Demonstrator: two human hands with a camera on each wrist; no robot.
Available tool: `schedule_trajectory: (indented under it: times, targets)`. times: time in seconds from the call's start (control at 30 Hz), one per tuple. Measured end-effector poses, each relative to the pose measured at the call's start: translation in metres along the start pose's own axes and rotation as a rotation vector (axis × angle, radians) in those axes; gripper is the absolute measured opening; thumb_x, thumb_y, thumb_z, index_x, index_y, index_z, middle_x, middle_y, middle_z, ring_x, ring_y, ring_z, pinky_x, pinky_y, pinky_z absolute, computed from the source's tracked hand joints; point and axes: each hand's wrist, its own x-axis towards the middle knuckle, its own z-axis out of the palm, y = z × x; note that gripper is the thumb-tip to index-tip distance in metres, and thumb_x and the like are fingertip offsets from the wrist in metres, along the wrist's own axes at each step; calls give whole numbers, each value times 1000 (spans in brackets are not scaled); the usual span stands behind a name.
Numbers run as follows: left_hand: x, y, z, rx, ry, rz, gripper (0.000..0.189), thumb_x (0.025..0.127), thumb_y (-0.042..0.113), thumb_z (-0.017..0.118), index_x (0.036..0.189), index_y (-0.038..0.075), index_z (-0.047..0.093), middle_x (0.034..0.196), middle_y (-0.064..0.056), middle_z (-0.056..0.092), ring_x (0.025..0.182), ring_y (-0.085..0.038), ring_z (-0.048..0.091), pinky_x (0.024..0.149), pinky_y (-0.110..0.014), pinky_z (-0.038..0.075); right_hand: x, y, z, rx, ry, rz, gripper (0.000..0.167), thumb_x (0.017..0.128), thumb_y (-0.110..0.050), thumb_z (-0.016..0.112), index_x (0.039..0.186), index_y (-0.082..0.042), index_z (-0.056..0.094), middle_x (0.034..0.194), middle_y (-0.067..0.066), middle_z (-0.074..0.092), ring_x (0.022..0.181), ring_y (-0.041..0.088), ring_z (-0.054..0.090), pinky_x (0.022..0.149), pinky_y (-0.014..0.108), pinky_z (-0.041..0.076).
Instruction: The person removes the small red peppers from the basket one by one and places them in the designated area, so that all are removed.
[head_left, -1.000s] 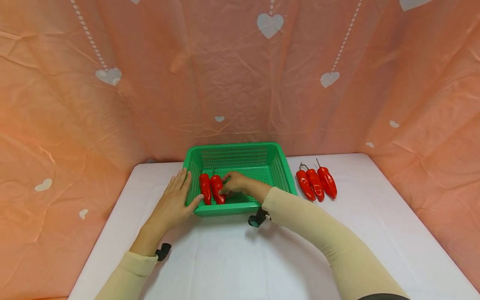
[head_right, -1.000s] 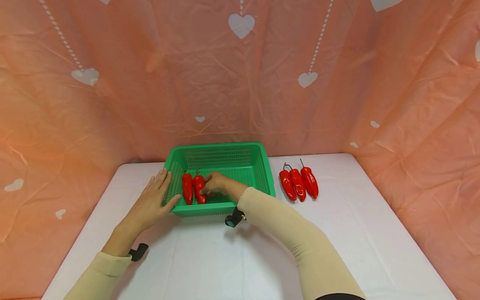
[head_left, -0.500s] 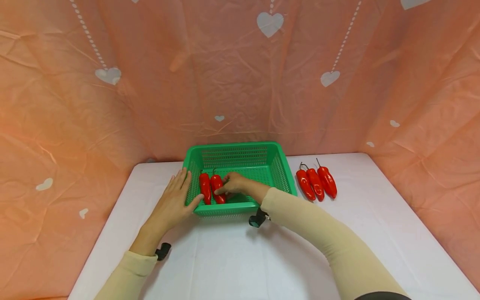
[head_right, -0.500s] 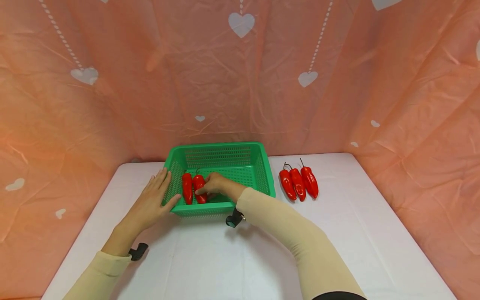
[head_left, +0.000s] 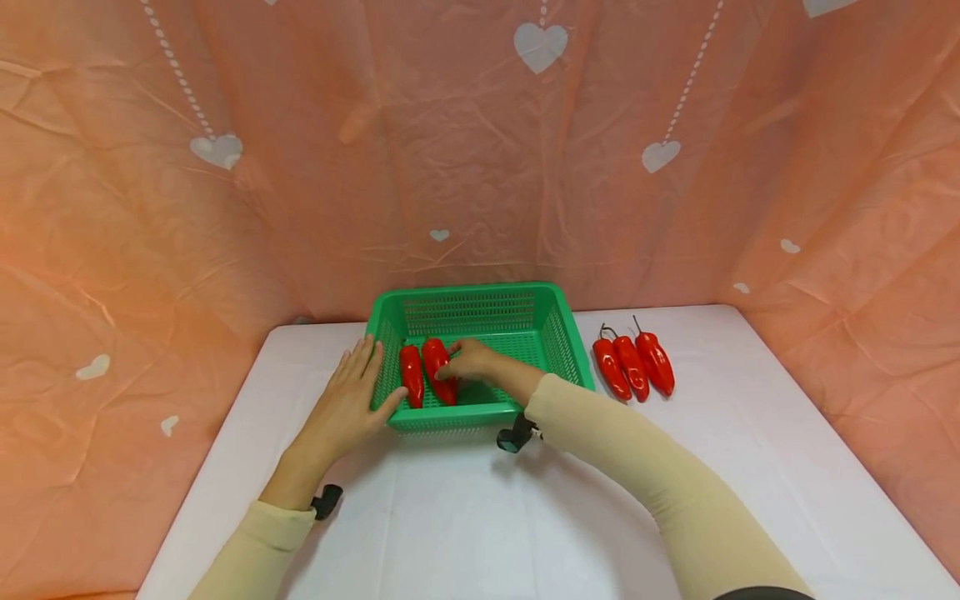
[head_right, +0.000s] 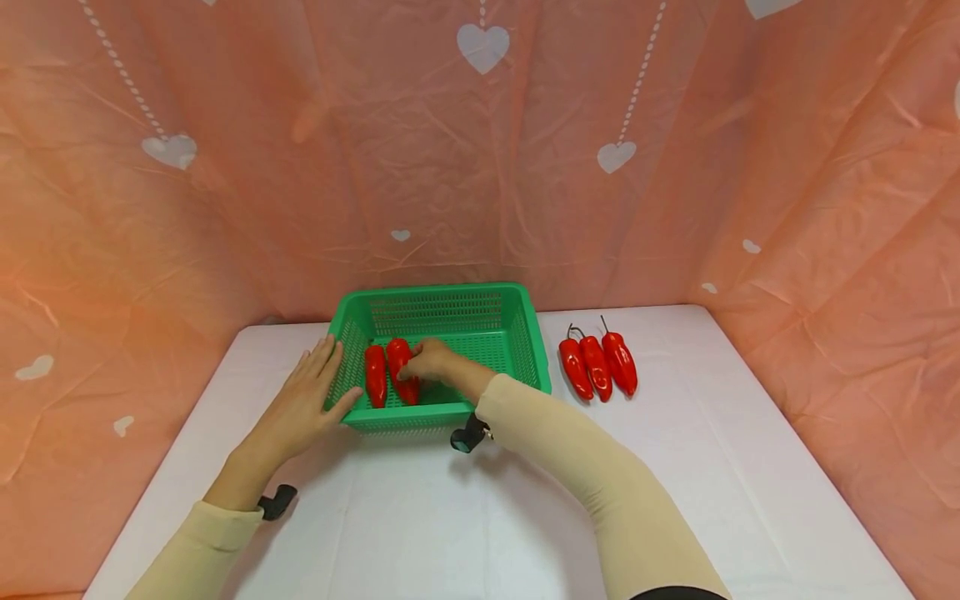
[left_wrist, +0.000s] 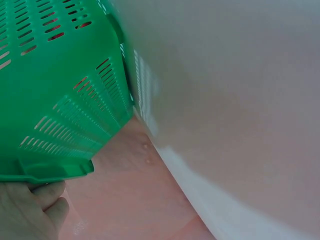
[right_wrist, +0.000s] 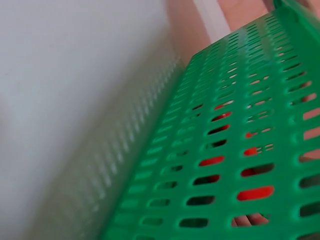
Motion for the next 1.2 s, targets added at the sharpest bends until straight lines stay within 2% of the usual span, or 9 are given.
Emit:
schedule_trajectory:
  times: [0.2, 0.33, 0.4, 0.47, 0.63, 0.77, 0.9, 1.2]
  targets:
    - [1, -1, 0, -3, -14, -7, 94, 108, 55, 56, 166, -10, 20, 177, -27, 11, 164, -46, 10, 135, -56, 7, -1, -3, -4, 55, 87, -52, 61, 94, -11, 82, 146, 4, 54, 113, 16, 69, 87, 22, 70, 83, 34, 61]
    - [2, -1, 2, -8, -11, -1, 95, 108, 56, 55, 166, -10, 21, 177, -27, 12, 164, -46, 10, 135, -56, 7, -8, -2, -10, 101, 123, -94, 60, 95, -10, 81, 146, 4, 54, 109, 17, 67, 84, 22, 67, 85, 40, 63]
    - [1, -1, 2, -9, -12, 0, 95, 108, 56, 55, 166, -11, 20, 177, -27, 11, 164, -46, 10, 134, -57, 8, -14, -3, -14, 116, 138, -116, 58, 95, -9, 80, 146, 4, 54, 113, 19, 67, 86, 24, 68, 89, 46, 63]
    - [1, -1, 2, -8, -15, -6, 95, 108, 57, 54, 167, -10, 19, 177, -26, 10, 164, -45, 9, 135, -56, 7, -18, -3, -18, 96, 164, -141, 57, 96, -11, 81, 146, 2, 55, 116, 19, 67, 89, 25, 69, 88, 46, 63]
    - [1, -1, 0, -15, -20, -18, 96, 108, 57, 54, 167, -10, 16, 177, -26, 9, 165, -44, 8, 135, -55, 5, -30, -4, -30, 82, 206, -179, 60, 97, -15, 81, 149, -3, 55, 120, 18, 68, 98, 29, 70, 83, 40, 60]
    - [1, -1, 0, -18, -18, -17, 96, 108, 56, 54, 167, -10, 16, 177, -26, 9, 165, -45, 8, 135, -55, 6, -41, -4, -42, 126, 205, -190, 63, 97, -14, 81, 152, -3, 53, 125, 20, 68, 107, 34, 70, 93, 48, 60]
    - [0, 0, 0, -20, -11, -15, 96, 108, 55, 55, 167, -11, 17, 177, -27, 10, 164, -46, 10, 135, -56, 6, -51, -2, -56, 163, 192, -182, 64, 98, -14, 79, 154, -4, 51, 129, 21, 66, 113, 35, 68, 105, 57, 55]
    - [-1, 1, -1, -22, 2, -1, 95, 108, 55, 55, 166, -11, 18, 177, -27, 10, 164, -45, 10, 135, -54, 6, -70, 13, -88, 223, 216, -208, 65, 100, -14, 77, 157, -4, 47, 129, 20, 66, 118, 34, 66, 110, 55, 52]
